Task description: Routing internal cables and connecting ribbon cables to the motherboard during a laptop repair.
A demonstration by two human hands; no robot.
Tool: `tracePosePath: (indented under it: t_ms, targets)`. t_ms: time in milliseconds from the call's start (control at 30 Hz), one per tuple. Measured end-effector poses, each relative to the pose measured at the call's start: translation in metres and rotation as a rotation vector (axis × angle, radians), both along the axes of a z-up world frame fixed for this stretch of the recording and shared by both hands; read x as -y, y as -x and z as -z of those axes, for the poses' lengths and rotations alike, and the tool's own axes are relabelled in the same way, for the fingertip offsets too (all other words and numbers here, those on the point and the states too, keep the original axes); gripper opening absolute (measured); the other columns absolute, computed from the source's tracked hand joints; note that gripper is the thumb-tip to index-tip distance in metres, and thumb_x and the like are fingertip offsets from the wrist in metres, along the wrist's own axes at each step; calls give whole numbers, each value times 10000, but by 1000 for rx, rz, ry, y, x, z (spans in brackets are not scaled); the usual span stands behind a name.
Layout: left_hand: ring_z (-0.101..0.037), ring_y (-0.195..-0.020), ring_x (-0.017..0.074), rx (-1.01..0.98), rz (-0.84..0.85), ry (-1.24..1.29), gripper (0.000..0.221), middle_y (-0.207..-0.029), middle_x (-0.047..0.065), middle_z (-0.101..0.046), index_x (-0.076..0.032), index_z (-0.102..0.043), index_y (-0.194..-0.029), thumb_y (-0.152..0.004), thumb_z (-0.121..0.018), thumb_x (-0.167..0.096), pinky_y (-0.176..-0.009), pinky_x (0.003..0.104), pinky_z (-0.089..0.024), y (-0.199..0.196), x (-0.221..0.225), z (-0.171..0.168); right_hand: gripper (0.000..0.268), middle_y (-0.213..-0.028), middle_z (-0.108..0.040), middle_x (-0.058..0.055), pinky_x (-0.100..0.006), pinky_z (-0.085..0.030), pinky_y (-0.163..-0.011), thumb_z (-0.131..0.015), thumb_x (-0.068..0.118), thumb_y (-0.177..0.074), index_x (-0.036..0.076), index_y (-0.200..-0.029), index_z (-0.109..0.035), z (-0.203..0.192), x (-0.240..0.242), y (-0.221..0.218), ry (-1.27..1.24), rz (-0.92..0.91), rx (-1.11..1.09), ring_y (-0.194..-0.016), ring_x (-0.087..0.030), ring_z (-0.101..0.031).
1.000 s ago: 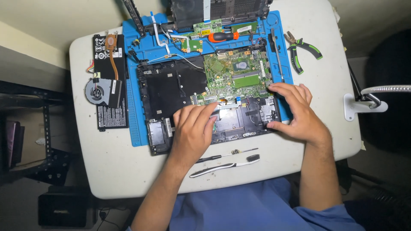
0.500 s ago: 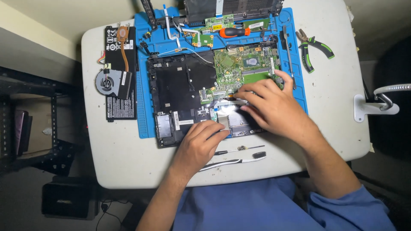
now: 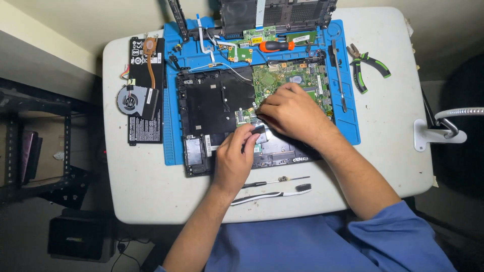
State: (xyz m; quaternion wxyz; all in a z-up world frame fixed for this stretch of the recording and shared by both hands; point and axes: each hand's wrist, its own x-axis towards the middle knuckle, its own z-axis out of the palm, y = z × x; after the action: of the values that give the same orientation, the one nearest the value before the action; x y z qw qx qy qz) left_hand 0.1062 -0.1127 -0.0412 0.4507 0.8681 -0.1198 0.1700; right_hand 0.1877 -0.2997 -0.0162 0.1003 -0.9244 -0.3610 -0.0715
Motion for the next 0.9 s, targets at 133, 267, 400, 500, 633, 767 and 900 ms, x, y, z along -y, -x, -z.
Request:
tracePosePath:
  t_ms: [133, 267, 400, 500, 633, 767, 900]
  targets:
    - [-745, -778, 292, 25, 10, 1, 191, -838, 131, -755, -117, -693, -1152, -970, -731, -161, -691, 382, -608, 0, -4, 3, 92, -935, -762, -8, -397, -450, -1033, -746, 240, -923, 181, -990, -769, -3, -1, 2, 5, 9, -25, -928, -167, -714]
    - [-713, -769, 302, 38, 52, -19, 215, -838, 143, -729, -66, -697, -1192, -987, -705, -132, -691, 396, -595, -3, -1, 1, 95, -947, -767, -30, -410, -442, -1077, -740, 227, -935, 166, -1001, -772, -3, -2, 4, 19, 40, -51, -945, -175, -723]
    - [-682, -752, 292, 31, 61, -22, 268, -827, 138, -707, -44, -676, -1243, -991, -697, -133, -686, 402, -583, -2, -1, 13, 87, -958, -764, -30, -441, -423, -1102, -750, 216, -919, 159, -983, -768, -4, 0, 6, -67, 46, -69, -966, -194, -721]
    - [-663, -726, 253, -19, 13, -61, 265, -829, 92, -711, -82, -662, -1222, -973, -721, -151, -690, 376, -577, 2, -1, 21, 93, -990, -755, -22, -451, -415, -1115, -760, 236, -917, 154, -959, -752, -2, 4, 12, -98, 65, -44, -993, -197, -710]
    - [-680, -756, 274, -47, -2, -109, 257, -824, 83, -706, -94, -658, -1213, -972, -717, -160, -703, 388, -577, 0, -2, 14, 131, -1028, -726, -23, -474, -424, -1108, -749, 276, -933, 163, -996, -733, 4, 14, 19, -186, 142, -77, -997, -220, -693]
    - [-667, -752, 341, -114, 15, -148, 326, -820, 141, -694, -49, -619, -1273, -964, -703, -111, -703, 455, -562, -7, 1, 4, 88, -947, -735, 3, -484, -383, -1129, -788, 250, -910, 172, -945, -765, 6, 15, 22, -173, 216, -80, -949, -191, -687]
    - [-642, -774, 342, -115, 11, -271, 337, -846, 156, -665, -29, -606, -1321, -1001, -633, -133, -721, 439, -550, -7, 5, -2, 82, -935, -741, 19, -501, -367, -1138, -807, 241, -889, 181, -933, -774, 10, 11, 24, -161, 219, -60, -941, -178, -682]
